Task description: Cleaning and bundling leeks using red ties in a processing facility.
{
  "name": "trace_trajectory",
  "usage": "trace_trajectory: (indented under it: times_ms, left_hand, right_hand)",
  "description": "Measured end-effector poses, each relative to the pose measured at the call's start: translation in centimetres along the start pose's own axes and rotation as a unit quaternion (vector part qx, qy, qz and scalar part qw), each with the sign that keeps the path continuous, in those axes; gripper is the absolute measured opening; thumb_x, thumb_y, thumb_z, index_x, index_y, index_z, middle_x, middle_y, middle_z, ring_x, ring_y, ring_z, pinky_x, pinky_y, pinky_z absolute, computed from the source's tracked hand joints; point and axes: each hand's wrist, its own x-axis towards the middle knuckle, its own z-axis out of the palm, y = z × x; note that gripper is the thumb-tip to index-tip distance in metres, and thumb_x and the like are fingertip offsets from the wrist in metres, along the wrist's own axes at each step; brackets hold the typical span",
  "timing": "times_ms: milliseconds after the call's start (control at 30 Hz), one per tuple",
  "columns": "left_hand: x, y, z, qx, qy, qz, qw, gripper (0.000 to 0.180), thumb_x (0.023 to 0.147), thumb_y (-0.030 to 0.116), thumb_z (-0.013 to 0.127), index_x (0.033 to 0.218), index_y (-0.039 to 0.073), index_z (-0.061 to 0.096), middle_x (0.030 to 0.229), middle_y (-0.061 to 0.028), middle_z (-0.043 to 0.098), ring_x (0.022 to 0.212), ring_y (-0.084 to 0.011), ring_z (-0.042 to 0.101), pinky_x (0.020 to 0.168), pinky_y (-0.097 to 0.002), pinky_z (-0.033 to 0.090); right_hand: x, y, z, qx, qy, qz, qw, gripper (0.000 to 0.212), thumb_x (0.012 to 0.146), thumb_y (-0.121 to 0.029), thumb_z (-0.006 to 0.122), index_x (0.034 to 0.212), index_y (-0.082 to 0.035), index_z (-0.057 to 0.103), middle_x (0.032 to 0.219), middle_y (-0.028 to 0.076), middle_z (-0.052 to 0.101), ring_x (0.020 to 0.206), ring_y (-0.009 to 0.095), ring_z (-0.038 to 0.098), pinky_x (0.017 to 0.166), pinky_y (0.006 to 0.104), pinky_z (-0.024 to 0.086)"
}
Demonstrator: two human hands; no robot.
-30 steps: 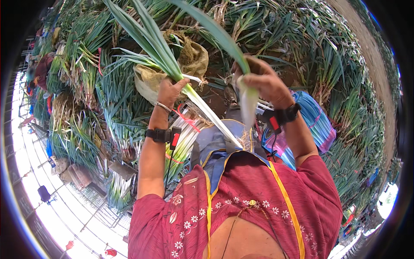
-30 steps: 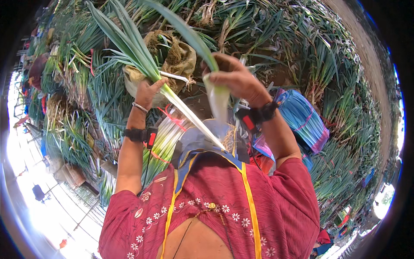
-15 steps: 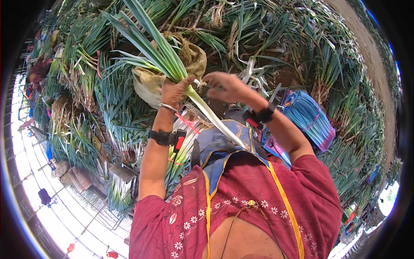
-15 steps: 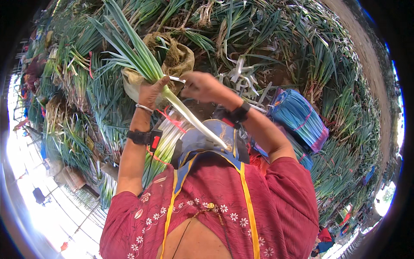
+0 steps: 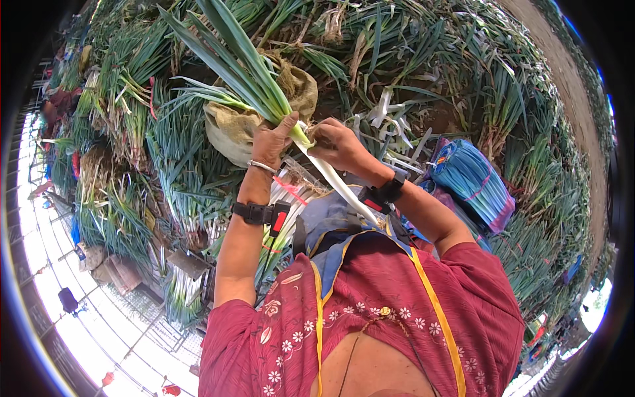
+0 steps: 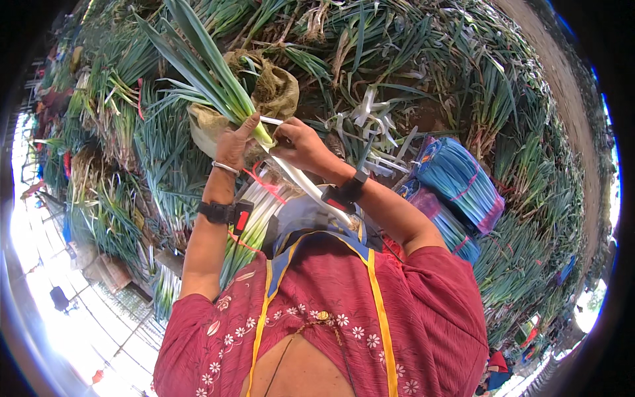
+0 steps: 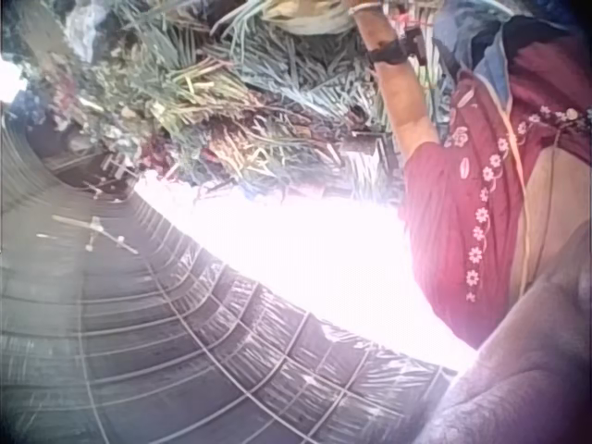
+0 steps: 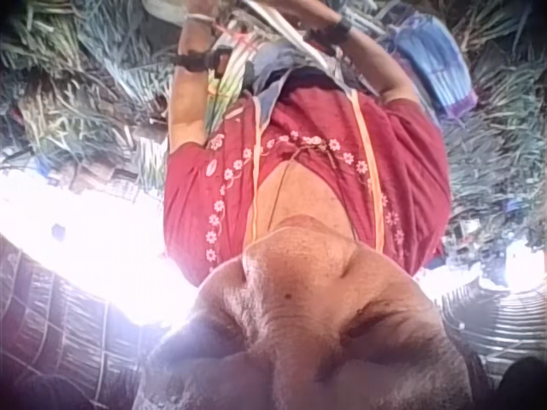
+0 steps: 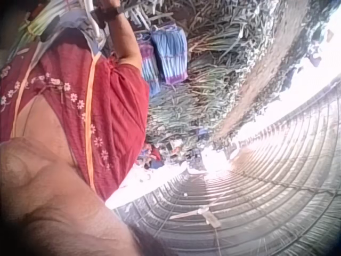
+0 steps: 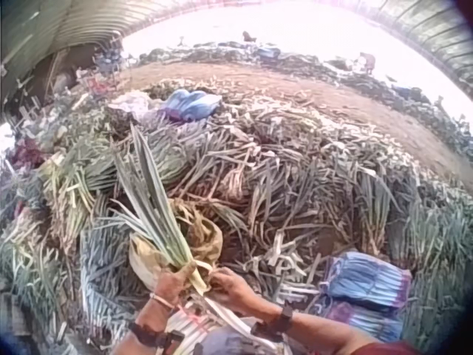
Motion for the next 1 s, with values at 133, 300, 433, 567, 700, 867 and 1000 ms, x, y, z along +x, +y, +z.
trace_trajectory:
  times_ms: [133,300,433,567,700,867,1000]
  left_hand:
    - [1.7,-1.7,-1.0,-0.192,-0.065,-0.101,0.974,0.026,0.085,0.021,0.074,0.099,0.004,0.062,0.088,-0.0064,0.068,0.073,-0.0179,0.067,0.059,-0.0257,0.053]
    - [3.1,-2.4,-1.1,-0.272,-0.021,-0.035,0.961,0.015,0.088,0.009,0.067,0.097,0.004,0.055,0.076,-0.0063,0.059,0.064,-0.0182,0.059,0.059,-0.0321,0.052]
    - [4.5,-2.4,-3.2,-0.311,0.026,0.002,0.95,0.017,0.085,0.003,0.068,0.093,0.005,0.053,0.069,-0.0029,0.053,0.056,-0.015,0.051,0.053,-0.0319,0.048]
    - [4.8,-0.8,-4.1,-0.308,0.058,0.021,0.949,0.016,0.085,0.003,0.067,0.091,0.006,0.053,0.067,-0.0008,0.05,0.055,-0.0139,0.047,0.054,-0.0299,0.045]
    - [5.8,-0.3,-7.6,-0.293,0.091,0.026,0.951,0.013,0.087,0.006,0.066,0.09,0.008,0.054,0.067,0.0006,0.049,0.056,-0.0136,0.048,0.057,-0.0361,0.047]
    - [6.3,-0.7,-12.2,-0.293,0.12,0.044,0.948,0.013,0.087,0.008,0.066,0.087,0.008,0.053,0.068,-0.0003,0.052,0.056,-0.0146,0.051,0.059,-0.0404,0.048]
    - [4.8,-0.8,-13.5,-0.247,0.163,0.071,0.953,0.017,0.085,0.007,0.069,0.086,0.008,0.053,0.066,-0.001,0.052,0.053,-0.0154,0.05,0.053,-0.0367,0.046]
  right_hand:
    - [-1.1,-1.4,-1.7,0.0,-0.006,-0.095,0.996,0.023,0.079,-0.006,0.072,0.097,-0.001,0.059,0.084,0.006,0.061,0.077,0.017,0.06,0.073,0.0286,0.049]
    - [-3.5,-2.9,-4.6,0.028,-0.122,0.085,0.989,0.02,0.083,-0.005,0.07,0.094,-0.002,0.054,0.084,0.006,0.065,0.073,0.009,0.056,0.067,0.026,0.047]
    - [-4.2,-4.4,-6.4,0.092,-0.089,0.093,0.987,0.02,0.084,-0.004,0.068,0.097,-0.002,0.052,0.079,0.003,0.064,0.069,0.007,0.057,0.063,0.0256,0.046]
    - [-4.6,-4.7,-9.2,0.128,-0.028,0.113,0.985,0.018,0.087,-0.002,0.065,0.099,-0.004,0.051,0.081,0.002,0.065,0.07,0.005,0.058,0.06,0.0219,0.046]
    - [-4.4,-5.7,-12.6,0.223,0.071,0.098,0.967,0.012,0.092,-0.004,0.06,0.099,-0.005,0.051,0.083,0.004,0.064,0.071,0.008,0.061,0.056,0.0211,0.048]
    - [-4.2,-4.3,-18.3,0.364,0.281,0.014,0.888,0.019,0.095,-0.01,0.058,0.112,-0.005,0.054,0.088,0.01,0.066,0.079,0.017,0.067,0.06,0.0245,0.054]
    - [-3.4,-1.5,-25.5,0.393,0.339,-0.072,0.852,0.032,0.094,-0.017,0.061,0.122,-0.003,0.052,0.1,0.014,0.066,0.093,0.025,0.067,0.072,0.0303,0.056]
